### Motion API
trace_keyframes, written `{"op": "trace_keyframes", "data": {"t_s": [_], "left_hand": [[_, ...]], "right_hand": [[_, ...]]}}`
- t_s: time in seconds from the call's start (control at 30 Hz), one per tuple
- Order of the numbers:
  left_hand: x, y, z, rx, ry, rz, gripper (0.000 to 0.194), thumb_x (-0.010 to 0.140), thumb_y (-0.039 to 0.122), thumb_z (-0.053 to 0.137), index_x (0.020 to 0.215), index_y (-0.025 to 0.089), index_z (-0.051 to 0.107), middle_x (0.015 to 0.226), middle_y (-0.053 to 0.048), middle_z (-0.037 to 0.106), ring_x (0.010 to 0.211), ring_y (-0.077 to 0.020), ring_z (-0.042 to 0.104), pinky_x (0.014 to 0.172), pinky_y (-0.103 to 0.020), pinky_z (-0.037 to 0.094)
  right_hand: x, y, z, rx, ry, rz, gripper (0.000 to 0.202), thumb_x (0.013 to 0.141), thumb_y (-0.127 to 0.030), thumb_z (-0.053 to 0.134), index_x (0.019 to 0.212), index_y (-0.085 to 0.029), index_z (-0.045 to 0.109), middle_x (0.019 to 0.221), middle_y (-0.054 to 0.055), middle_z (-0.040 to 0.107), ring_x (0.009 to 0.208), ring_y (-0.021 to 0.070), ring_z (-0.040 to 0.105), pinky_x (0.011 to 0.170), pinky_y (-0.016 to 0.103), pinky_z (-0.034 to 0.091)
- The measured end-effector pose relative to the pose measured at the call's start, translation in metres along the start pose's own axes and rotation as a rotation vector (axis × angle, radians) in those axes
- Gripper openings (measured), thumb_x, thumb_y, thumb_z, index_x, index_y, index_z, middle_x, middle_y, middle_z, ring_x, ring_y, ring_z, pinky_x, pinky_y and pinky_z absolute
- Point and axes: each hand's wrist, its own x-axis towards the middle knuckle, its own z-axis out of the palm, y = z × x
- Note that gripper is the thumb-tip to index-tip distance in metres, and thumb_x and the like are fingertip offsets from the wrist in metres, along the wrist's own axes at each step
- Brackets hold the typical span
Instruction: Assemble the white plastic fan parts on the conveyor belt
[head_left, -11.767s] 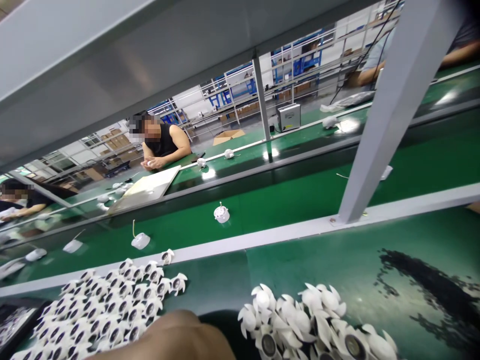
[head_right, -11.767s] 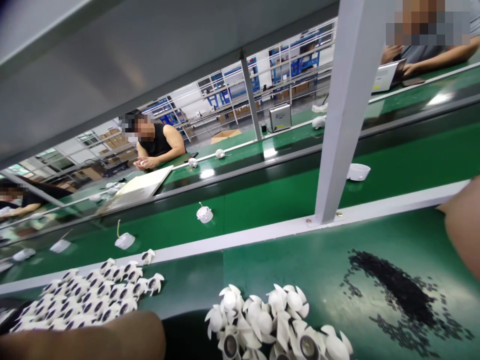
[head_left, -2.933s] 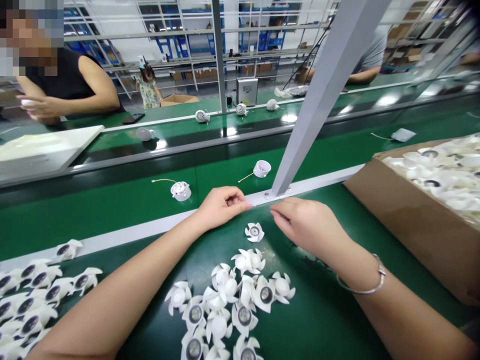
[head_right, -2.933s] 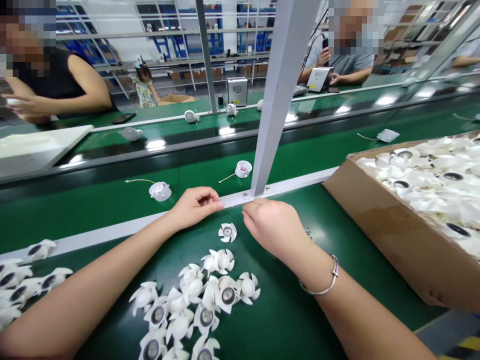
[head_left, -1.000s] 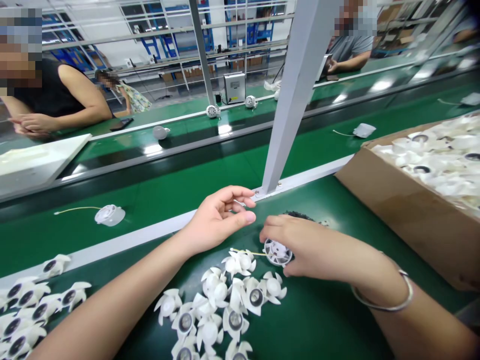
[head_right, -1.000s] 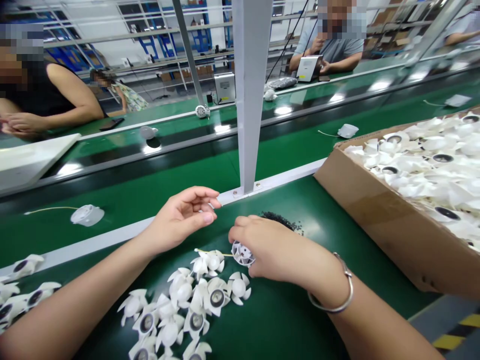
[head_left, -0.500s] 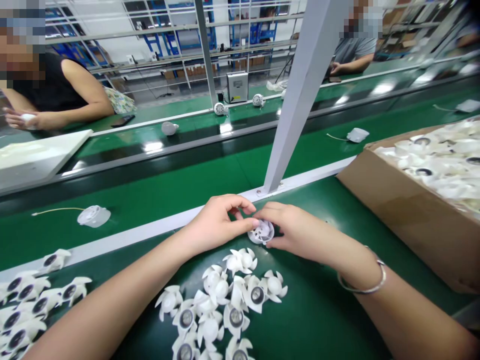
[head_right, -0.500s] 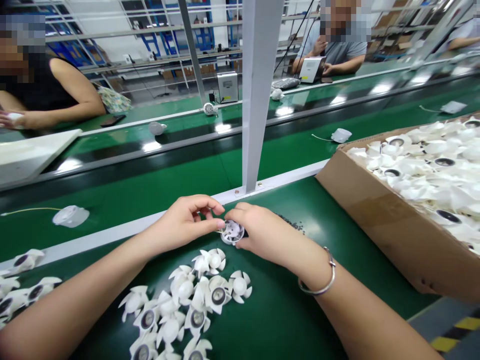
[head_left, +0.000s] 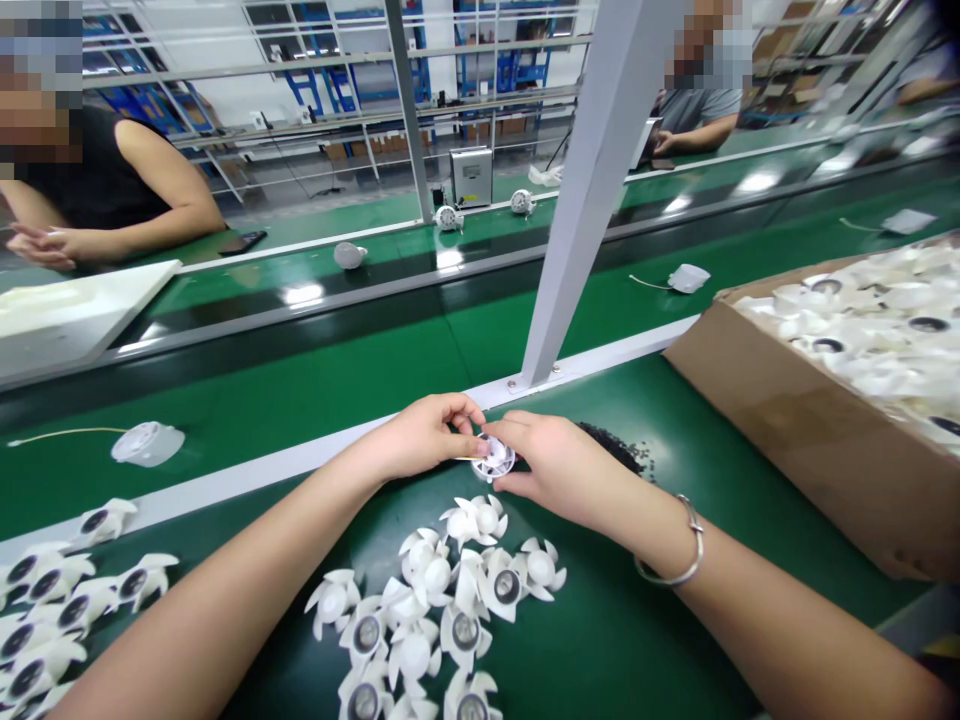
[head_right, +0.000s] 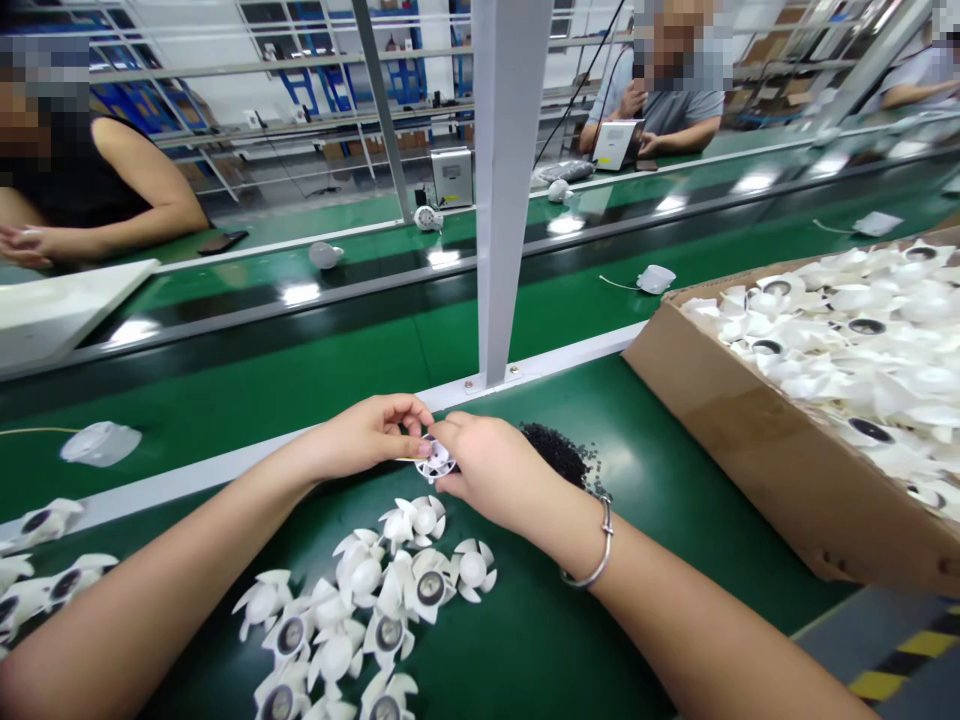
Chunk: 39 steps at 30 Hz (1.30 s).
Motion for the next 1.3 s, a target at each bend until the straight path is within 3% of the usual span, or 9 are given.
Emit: {"op": "trace_keyframes", "data": {"t_s": [0.13,0.23,0.33,0.43,0.57,0.63,0.73,1.1,1.3], "left_hand": [[-0.02,0.017,-0.013,0.365,0.15,-0.045,0.055,0.063,0.057,0.08,0.099,0.02,0.062,0.079,0.002,0.063,0.062,-0.0118,0.054,0.053,-0.023,0.036],[-0.045,0.041,-0.02,0.612,0.314,0.048,0.043,0.072,0.061,0.072,0.088,0.022,0.064,0.078,0.001,0.064,0.062,-0.0138,0.056,0.053,-0.025,0.034],[-0.061,0.057,-0.013,0.673,0.181,0.095,0.033,0.079,0.056,0.067,0.077,0.023,0.064,0.07,0.003,0.063,0.059,-0.0136,0.055,0.051,-0.025,0.032],[-0.058,0.055,0.008,0.717,0.014,0.079,0.023,0.084,0.049,0.064,0.083,0.026,0.068,0.077,0.002,0.067,0.068,-0.0164,0.06,0.055,-0.026,0.034],[-0.044,0.045,0.03,0.807,-0.081,0.02,0.032,0.082,0.046,0.067,0.105,0.025,0.07,0.101,-0.004,0.07,0.085,-0.0236,0.065,0.063,-0.03,0.039],[-0.041,0.043,0.033,0.822,-0.118,-0.005,0.034,0.08,0.045,0.069,0.107,0.024,0.07,0.105,-0.005,0.069,0.086,-0.0244,0.065,0.063,-0.03,0.04],[-0.041,0.045,0.032,0.799,-0.146,-0.015,0.022,0.081,0.039,0.07,0.097,0.024,0.073,0.102,-0.004,0.068,0.085,-0.0221,0.065,0.065,-0.03,0.041],[-0.033,0.039,0.022,0.591,-0.192,0.231,0.012,0.08,0.027,0.069,0.084,0.022,0.058,0.082,0.004,0.062,0.076,-0.0131,0.055,0.061,-0.024,0.035],[-0.016,0.02,0.01,0.617,-0.013,0.503,0.01,0.081,0.014,0.06,0.088,0.02,0.058,0.09,0.002,0.063,0.084,-0.0125,0.056,0.074,-0.023,0.041]], "right_hand": [[-0.005,0.006,-0.005,-0.024,-0.061,-0.054,0.04,0.073,-0.026,0.082,0.111,-0.021,0.07,0.095,0.003,0.068,0.084,0.0209,0.065,0.069,0.03,0.048],[-0.003,0.011,0.004,-0.077,0.042,-0.022,0.046,0.079,-0.028,0.076,0.124,-0.022,0.065,0.098,0.006,0.069,0.086,0.0224,0.065,0.071,0.032,0.049],[0.002,0.019,0.014,-0.086,0.284,0.064,0.053,0.09,-0.02,0.059,0.142,-0.015,0.048,0.104,0.011,0.07,0.087,0.0235,0.065,0.077,0.036,0.051],[0.002,0.029,0.004,-0.075,0.401,0.171,0.039,0.09,-0.019,0.054,0.129,-0.014,0.058,0.097,0.009,0.07,0.079,0.0219,0.064,0.072,0.035,0.05],[-0.012,0.037,-0.029,-0.021,0.088,0.241,0.014,0.086,-0.02,0.055,0.083,-0.021,0.069,0.071,0.0,0.065,0.062,0.0157,0.058,0.056,0.028,0.043],[-0.02,0.037,-0.039,0.033,-0.102,0.23,0.017,0.084,-0.018,0.054,0.073,-0.023,0.067,0.063,-0.003,0.063,0.055,0.0133,0.055,0.051,0.025,0.039],[-0.027,0.034,-0.041,0.029,-0.258,0.248,0.021,0.079,-0.013,0.053,0.065,-0.023,0.064,0.058,-0.005,0.061,0.051,0.012,0.052,0.047,0.025,0.034],[-0.018,0.024,-0.033,-0.178,-0.28,0.197,0.023,0.082,-0.011,0.054,0.065,-0.02,0.068,0.071,0.001,0.068,0.063,0.0136,0.056,0.059,0.027,0.034],[-0.011,0.002,-0.022,-0.426,-0.358,0.329,0.02,0.083,-0.008,0.056,0.07,-0.017,0.069,0.078,0.006,0.07,0.066,0.0177,0.061,0.055,0.029,0.031]]}}
